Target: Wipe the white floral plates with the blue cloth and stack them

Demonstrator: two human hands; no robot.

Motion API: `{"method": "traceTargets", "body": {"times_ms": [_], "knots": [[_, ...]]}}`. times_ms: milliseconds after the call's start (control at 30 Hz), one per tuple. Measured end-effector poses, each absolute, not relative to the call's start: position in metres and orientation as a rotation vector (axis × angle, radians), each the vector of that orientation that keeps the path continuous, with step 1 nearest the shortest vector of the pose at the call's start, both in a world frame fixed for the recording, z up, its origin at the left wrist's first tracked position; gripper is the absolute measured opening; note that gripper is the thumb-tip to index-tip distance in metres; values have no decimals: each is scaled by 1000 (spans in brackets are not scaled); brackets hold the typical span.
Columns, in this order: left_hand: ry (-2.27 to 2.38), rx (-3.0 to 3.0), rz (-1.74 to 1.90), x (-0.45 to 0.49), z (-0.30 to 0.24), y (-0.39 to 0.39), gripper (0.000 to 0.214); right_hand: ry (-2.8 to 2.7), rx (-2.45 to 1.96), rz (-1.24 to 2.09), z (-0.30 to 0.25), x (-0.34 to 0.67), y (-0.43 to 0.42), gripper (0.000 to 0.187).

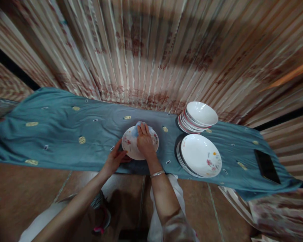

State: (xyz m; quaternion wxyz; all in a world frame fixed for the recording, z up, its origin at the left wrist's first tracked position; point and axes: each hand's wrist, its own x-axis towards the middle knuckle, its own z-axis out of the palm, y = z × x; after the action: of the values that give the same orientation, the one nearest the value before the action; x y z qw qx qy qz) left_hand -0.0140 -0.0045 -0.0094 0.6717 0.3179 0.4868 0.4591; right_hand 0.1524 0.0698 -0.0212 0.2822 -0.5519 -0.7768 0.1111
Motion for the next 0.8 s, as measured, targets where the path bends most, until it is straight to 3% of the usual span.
{"method": "traceTargets", "body": {"times_ms": [800], "knots": [[1180, 588, 1031, -9, 2, -5, 88, -2156, -950, 924, -9, 136, 54, 49]]}}
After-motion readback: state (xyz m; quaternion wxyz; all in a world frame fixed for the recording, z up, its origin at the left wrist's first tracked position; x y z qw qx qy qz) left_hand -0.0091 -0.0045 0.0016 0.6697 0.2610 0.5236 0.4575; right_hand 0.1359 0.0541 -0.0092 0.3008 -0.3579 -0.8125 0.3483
